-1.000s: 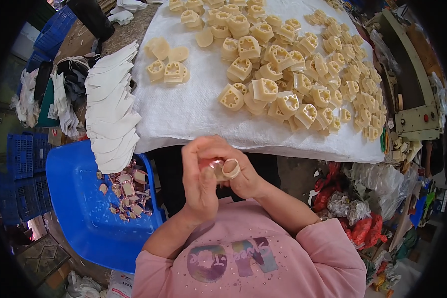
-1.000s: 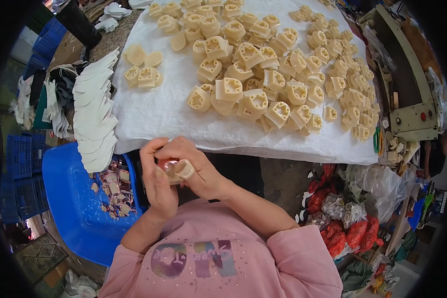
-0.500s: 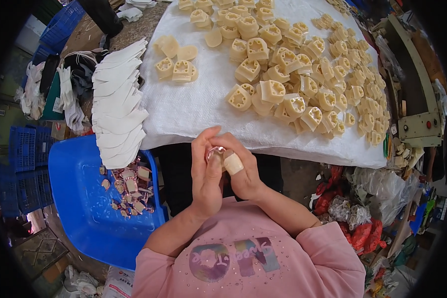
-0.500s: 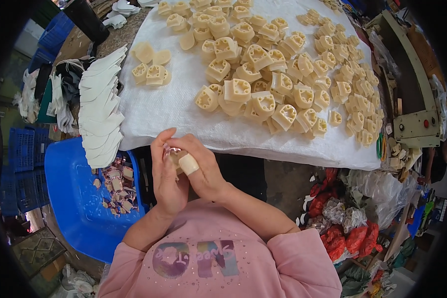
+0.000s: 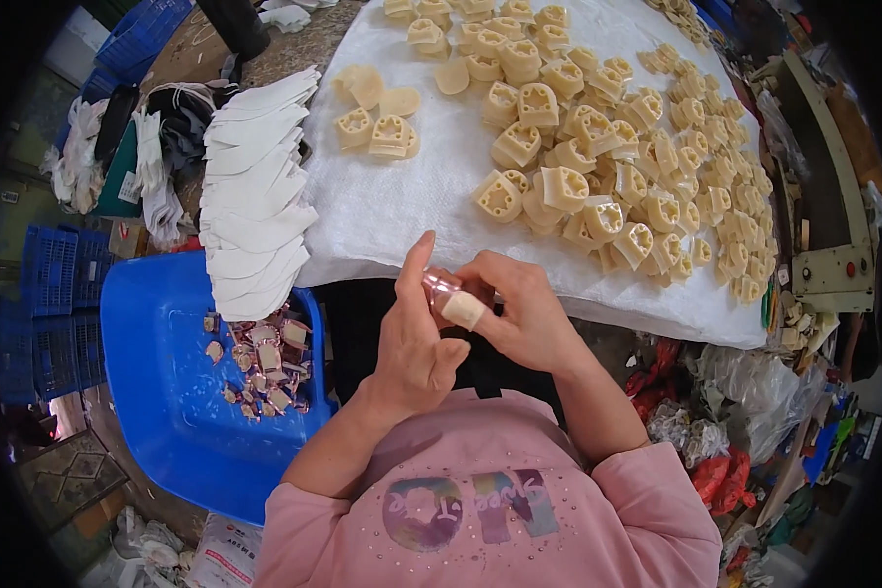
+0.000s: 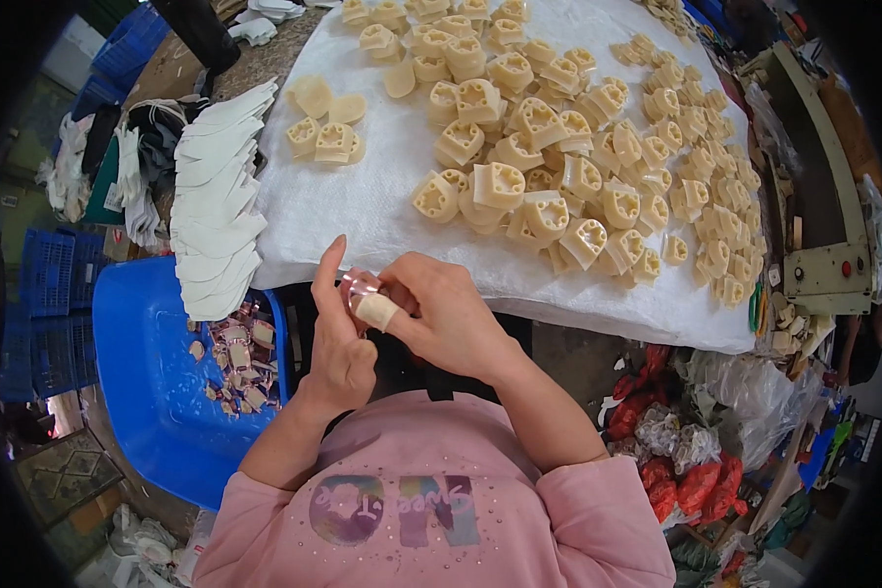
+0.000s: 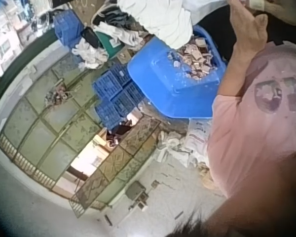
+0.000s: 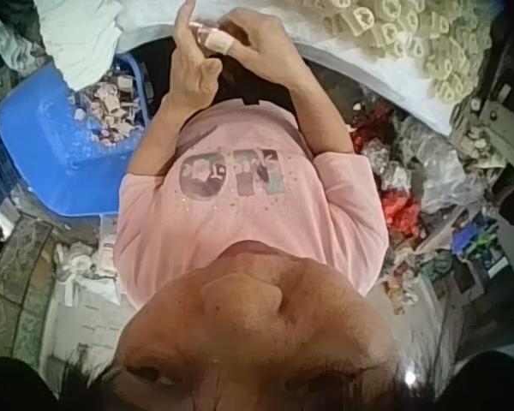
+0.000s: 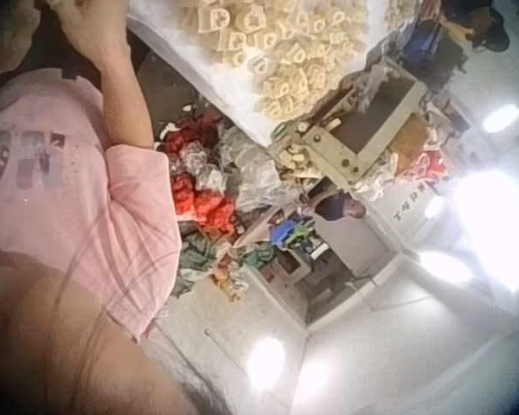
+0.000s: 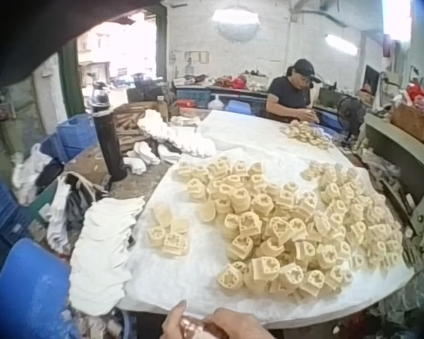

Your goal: Assembling small foam and fabric components for shoes at a workstation.

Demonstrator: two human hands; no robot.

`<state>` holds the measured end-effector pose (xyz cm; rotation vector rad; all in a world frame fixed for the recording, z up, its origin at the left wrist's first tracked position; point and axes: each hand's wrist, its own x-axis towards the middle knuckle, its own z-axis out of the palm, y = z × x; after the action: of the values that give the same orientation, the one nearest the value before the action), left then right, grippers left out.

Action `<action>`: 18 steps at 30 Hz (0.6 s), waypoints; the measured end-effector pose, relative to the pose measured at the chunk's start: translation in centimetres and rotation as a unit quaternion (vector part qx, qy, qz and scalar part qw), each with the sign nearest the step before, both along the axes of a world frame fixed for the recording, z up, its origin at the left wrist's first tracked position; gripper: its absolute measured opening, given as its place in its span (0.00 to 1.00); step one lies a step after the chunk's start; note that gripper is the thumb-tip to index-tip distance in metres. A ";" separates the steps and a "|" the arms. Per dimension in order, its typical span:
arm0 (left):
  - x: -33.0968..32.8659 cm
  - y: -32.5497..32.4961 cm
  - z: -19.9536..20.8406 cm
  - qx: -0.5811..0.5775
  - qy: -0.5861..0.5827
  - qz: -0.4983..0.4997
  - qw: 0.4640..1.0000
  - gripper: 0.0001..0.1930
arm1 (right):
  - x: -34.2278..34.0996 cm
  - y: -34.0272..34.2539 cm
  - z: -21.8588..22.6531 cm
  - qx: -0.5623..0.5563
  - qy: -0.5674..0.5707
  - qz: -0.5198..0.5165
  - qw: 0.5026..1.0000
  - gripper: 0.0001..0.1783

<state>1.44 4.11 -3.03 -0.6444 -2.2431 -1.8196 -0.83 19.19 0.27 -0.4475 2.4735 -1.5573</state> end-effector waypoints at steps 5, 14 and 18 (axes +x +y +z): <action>0.0 -0.7 0.8 0.069 -0.215 -0.035 0.974 0.27 | 0.1 0.1 -1.7 -0.118 0.120 -0.034 0.985 0.15; 0.0 -1.9 2.9 -0.091 -0.077 0.003 0.993 0.18 | -1.6 1.5 -2.9 -0.317 -0.176 0.074 0.929 0.13; 0.1 -1.6 3.0 -0.131 -0.048 0.011 0.990 0.20 | -1.3 1.6 -1.8 -0.069 0.059 0.084 0.992 0.10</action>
<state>1.55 2.53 -0.04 -0.5823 -2.5685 -1.5931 -2.11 20.75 -1.52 -0.7696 2.3476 -1.6836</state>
